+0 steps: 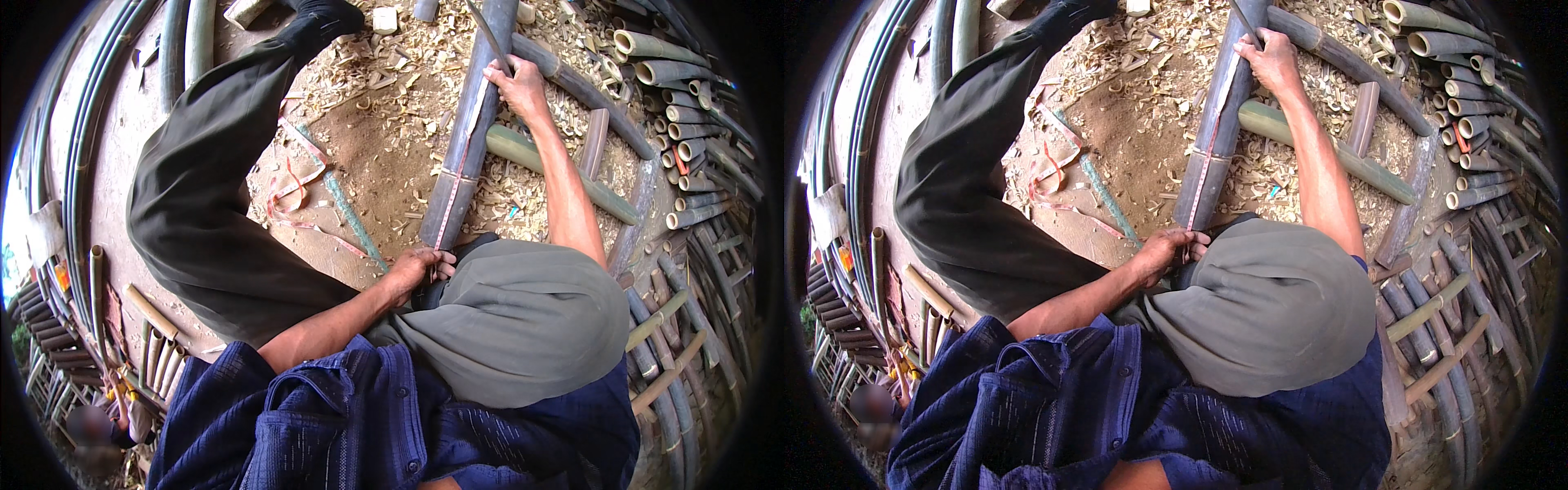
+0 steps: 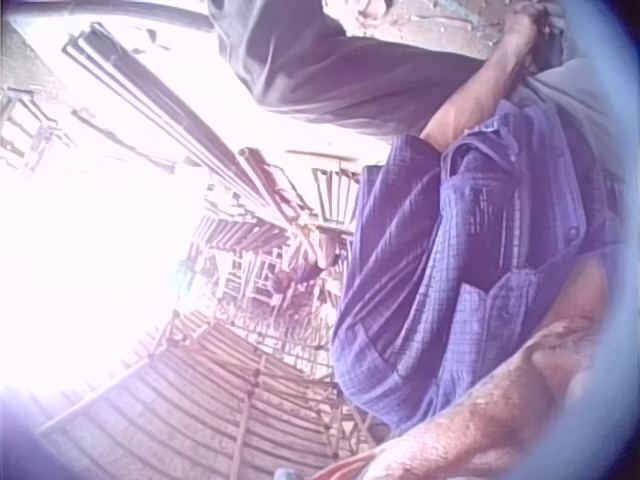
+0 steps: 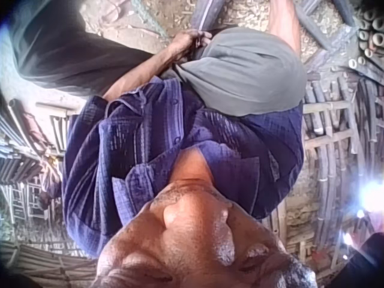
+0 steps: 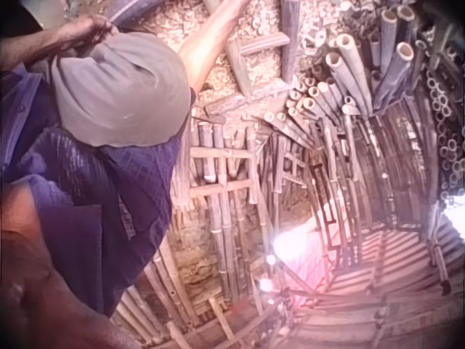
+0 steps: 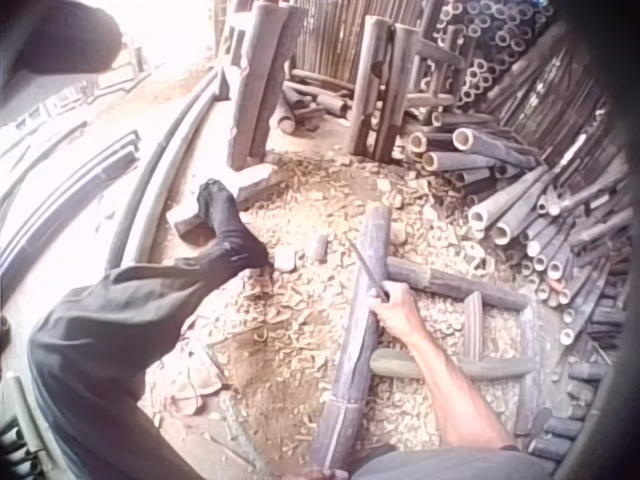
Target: The person fits bamboo pipes into holes in a larger bamboo frame, taps the joints together by hand, and measures the distance between the pipes using a ruler.
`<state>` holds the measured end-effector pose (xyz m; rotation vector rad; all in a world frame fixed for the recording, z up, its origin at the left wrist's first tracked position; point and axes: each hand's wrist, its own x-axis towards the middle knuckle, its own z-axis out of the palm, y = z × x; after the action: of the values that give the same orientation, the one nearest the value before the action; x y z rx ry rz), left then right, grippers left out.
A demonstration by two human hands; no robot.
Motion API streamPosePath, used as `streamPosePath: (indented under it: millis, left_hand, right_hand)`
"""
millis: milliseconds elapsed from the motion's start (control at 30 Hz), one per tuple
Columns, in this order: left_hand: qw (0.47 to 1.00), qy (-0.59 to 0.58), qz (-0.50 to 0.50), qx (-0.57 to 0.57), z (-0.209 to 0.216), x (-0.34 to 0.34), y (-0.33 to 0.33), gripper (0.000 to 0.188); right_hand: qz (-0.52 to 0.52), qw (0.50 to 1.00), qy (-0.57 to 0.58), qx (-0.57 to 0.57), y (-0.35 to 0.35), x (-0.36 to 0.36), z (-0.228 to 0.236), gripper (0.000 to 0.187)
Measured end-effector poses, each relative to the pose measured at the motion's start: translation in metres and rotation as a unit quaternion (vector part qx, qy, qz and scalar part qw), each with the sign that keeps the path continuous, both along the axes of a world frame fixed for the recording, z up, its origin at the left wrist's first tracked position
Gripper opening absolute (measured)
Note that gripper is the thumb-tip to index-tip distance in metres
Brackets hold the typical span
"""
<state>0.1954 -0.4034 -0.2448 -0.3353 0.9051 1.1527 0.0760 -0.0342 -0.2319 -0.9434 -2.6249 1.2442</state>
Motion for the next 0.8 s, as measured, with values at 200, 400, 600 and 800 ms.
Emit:
streamPosePath:
  millis: [200, 400, 600, 800]
  left_hand:
    - [1.0, -0.001, 0.007, -0.002, -0.001, 0.0, 0.0, 0.033]
    - [1.0, 0.008, 0.005, 0.006, -0.005, 0.002, 0.0, 0.034]
    - [0.835, 0.422, -0.351, 0.042, 0.056, -0.057, 0.006, 0.039]
    - [0.786, 0.617, 0.039, -0.002, 0.04, -0.157, 0.131, 0.042]
  right_hand:
    - [0.0, 1.0, 0.005, -0.017, 0.001, 0.0, 0.0, 0.026]
    - [-0.044, 0.998, 0.002, 0.048, -0.005, -0.005, 0.0, 0.057]
    - [-0.069, 0.997, -0.042, 0.019, 0.006, -0.006, 0.001, 0.073]
    - [-0.065, 0.998, -0.004, -0.014, 0.011, -0.002, 0.003, 0.076]
